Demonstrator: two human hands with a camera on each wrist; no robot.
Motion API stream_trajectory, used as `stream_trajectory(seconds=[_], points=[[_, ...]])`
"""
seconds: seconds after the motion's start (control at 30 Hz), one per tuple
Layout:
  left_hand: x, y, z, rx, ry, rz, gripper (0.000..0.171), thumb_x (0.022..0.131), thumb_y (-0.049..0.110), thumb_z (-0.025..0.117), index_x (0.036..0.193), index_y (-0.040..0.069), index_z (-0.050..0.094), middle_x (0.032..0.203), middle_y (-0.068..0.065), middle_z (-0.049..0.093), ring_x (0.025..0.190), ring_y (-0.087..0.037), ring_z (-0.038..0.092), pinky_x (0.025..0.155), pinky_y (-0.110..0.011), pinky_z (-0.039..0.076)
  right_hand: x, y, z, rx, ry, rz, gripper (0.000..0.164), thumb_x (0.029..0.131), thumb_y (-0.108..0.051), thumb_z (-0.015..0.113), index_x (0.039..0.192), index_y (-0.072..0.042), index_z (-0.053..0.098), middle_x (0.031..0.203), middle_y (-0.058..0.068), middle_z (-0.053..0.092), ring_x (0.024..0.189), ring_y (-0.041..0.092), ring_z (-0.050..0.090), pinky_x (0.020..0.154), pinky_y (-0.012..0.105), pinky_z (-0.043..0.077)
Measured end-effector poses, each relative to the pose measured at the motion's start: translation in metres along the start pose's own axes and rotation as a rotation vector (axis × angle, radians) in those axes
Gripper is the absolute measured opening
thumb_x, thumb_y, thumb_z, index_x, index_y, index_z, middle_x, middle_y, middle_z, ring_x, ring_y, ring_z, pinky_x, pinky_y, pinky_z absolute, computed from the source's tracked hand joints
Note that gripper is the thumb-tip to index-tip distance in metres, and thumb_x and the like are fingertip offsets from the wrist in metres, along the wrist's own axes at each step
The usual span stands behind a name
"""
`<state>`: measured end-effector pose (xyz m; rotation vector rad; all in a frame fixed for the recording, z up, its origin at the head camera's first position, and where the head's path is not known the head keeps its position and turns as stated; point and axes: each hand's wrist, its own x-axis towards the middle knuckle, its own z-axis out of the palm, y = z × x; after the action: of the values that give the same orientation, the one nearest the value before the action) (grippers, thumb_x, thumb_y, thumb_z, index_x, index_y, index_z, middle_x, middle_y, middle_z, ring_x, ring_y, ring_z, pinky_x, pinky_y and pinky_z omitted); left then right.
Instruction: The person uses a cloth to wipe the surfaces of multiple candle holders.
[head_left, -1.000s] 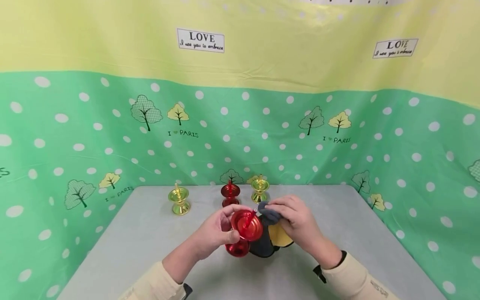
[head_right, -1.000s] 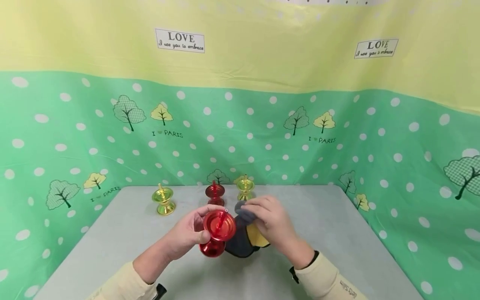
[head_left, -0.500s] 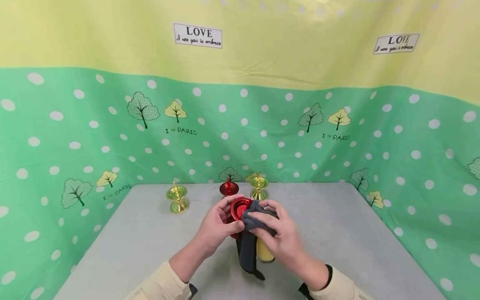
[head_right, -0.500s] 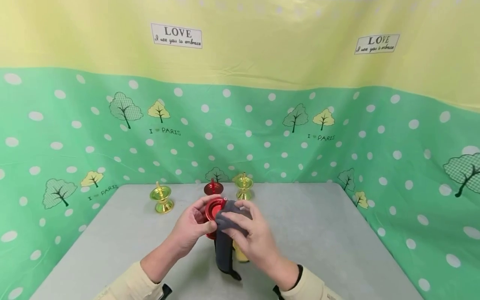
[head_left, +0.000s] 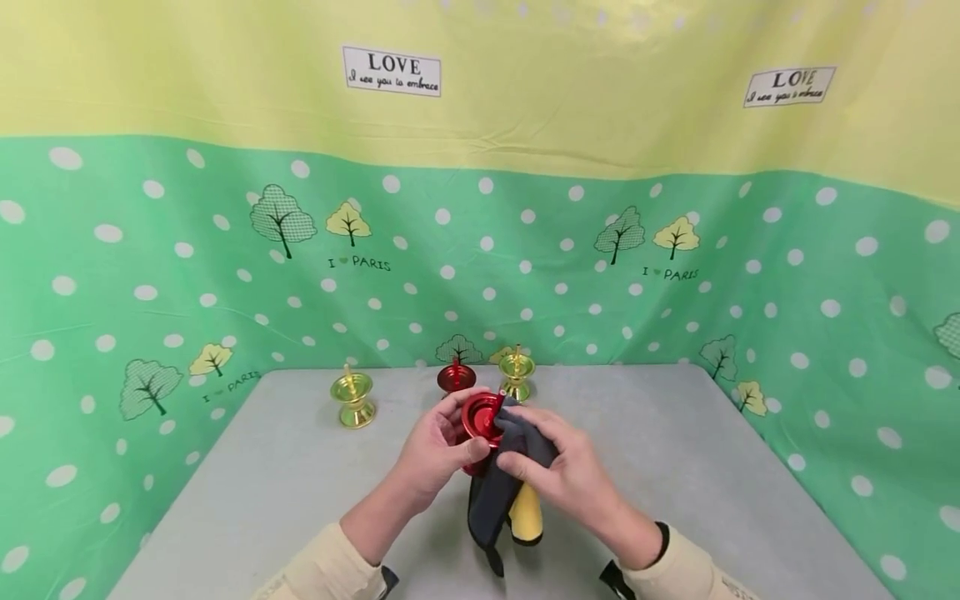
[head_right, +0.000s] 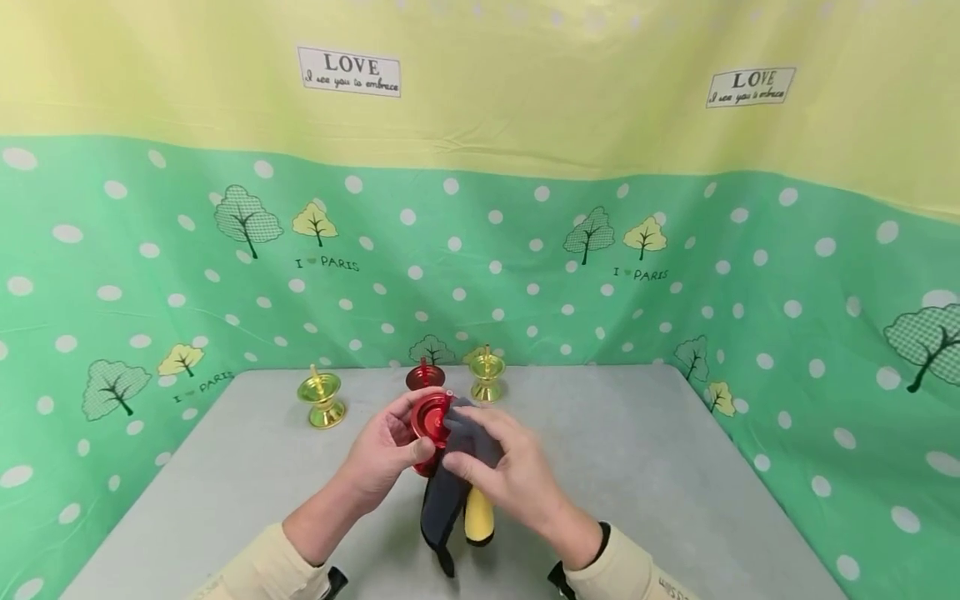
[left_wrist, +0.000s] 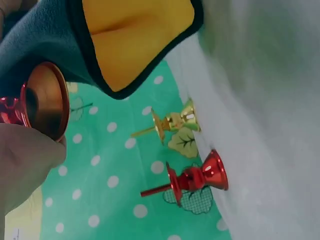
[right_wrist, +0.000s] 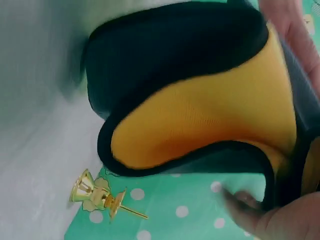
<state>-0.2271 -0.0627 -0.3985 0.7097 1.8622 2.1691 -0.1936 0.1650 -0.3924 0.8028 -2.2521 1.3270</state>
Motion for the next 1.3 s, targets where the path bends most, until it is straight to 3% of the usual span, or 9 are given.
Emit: stream_trajectory(seconds=[0.13,0.3,0.43,0.63,0.73,0.87,1.07,1.13,1.3], points=[[-0.001,0.001,0.002,-0.044,-0.026,0.018,0.088,0.087,0.041,0.088,0.157,0.006,0.048,0.141,-0.005,0.069,0.121,-0.014,0.07,0.097,-0.027,0.061,-0.001,0.0,0.003,0.009,0.051,-0.096,0.047,0.086,-0.01,0.09,0.13,-0.017,0.075,0.125,0.007,0.078,0.113,0.016,0.074,0.094,0.021,0.06],[-0.001,0.001,-0.003,-0.132,-0.114,0.064,0.092,0.089,0.047,0.085,0.157,0.0,0.045,0.139,0.003,0.07,0.123,-0.011,0.07,0.101,-0.027,0.06,0.012,0.01,-0.01,-0.028,0.024,-0.263,0.049,0.078,0.002,0.091,0.124,-0.01,0.078,0.115,0.013,0.081,0.107,0.025,0.077,0.098,0.017,0.057],[-0.002,-0.001,-0.006,-0.128,-0.11,0.043,0.091,0.089,0.047,0.085,0.157,0.001,0.046,0.137,0.005,0.071,0.122,-0.011,0.071,0.1,-0.028,0.06,0.015,0.014,-0.015,-0.126,-0.032,-0.255,0.052,0.078,-0.003,0.092,0.127,-0.013,0.078,0.116,0.01,0.08,0.105,0.024,0.077,0.094,0.016,0.058],[-0.004,-0.004,-0.005,-0.035,-0.05,-0.009,0.086,0.088,0.042,0.086,0.158,0.008,0.049,0.142,-0.006,0.069,0.119,-0.013,0.072,0.097,-0.029,0.062,0.002,0.011,-0.01,-0.253,-0.068,-0.248,0.044,0.093,-0.027,0.08,0.136,-0.017,0.074,0.118,0.007,0.073,0.098,0.017,0.074,0.08,0.021,0.062],[-0.004,-0.005,-0.008,-0.033,-0.1,-0.004,0.083,0.092,0.04,0.084,0.158,0.006,0.048,0.143,-0.008,0.069,0.121,-0.013,0.072,0.098,-0.029,0.062,0.003,0.012,-0.012,-0.237,-0.086,-0.2,0.037,0.097,-0.024,0.077,0.133,-0.018,0.075,0.119,0.006,0.073,0.099,0.017,0.073,0.08,0.025,0.063],[-0.005,-0.01,-0.014,-0.081,-0.179,-0.007,0.084,0.096,0.04,0.081,0.158,-0.003,0.044,0.136,0.001,0.073,0.119,-0.01,0.073,0.098,-0.029,0.061,0.01,0.013,-0.018,-0.212,-0.128,-0.122,0.034,0.094,-0.019,0.082,0.127,-0.02,0.079,0.116,0.003,0.076,0.099,0.015,0.073,0.079,0.027,0.062],[-0.005,-0.015,-0.018,-0.094,-0.195,0.005,0.077,0.098,0.043,0.077,0.149,-0.007,0.048,0.126,0.006,0.077,0.115,-0.009,0.073,0.104,-0.029,0.058,0.01,0.011,-0.024,-0.288,-0.188,-0.23,0.032,0.1,-0.029,0.077,0.131,-0.022,0.077,0.123,0.0,0.074,0.1,0.012,0.074,0.081,0.028,0.062],[-0.004,-0.012,-0.018,-0.086,-0.241,-0.003,0.078,0.098,0.046,0.076,0.149,-0.008,0.048,0.125,0.006,0.077,0.114,-0.009,0.073,0.104,-0.029,0.058,0.013,0.015,-0.028,-0.236,-0.223,-0.248,0.031,0.101,-0.024,0.076,0.132,-0.02,0.077,0.124,0.002,0.073,0.103,0.013,0.073,0.083,0.029,0.062],[0.002,-0.007,-0.02,-0.045,-0.44,-0.045,0.085,0.098,0.055,0.072,0.149,-0.009,0.05,0.121,0.007,0.078,0.109,-0.006,0.073,0.101,-0.027,0.058,0.033,0.022,-0.037,-0.067,-0.328,-0.273,0.037,0.095,-0.006,0.078,0.13,-0.017,0.078,0.124,0.007,0.075,0.105,0.014,0.071,0.082,0.027,0.06]])
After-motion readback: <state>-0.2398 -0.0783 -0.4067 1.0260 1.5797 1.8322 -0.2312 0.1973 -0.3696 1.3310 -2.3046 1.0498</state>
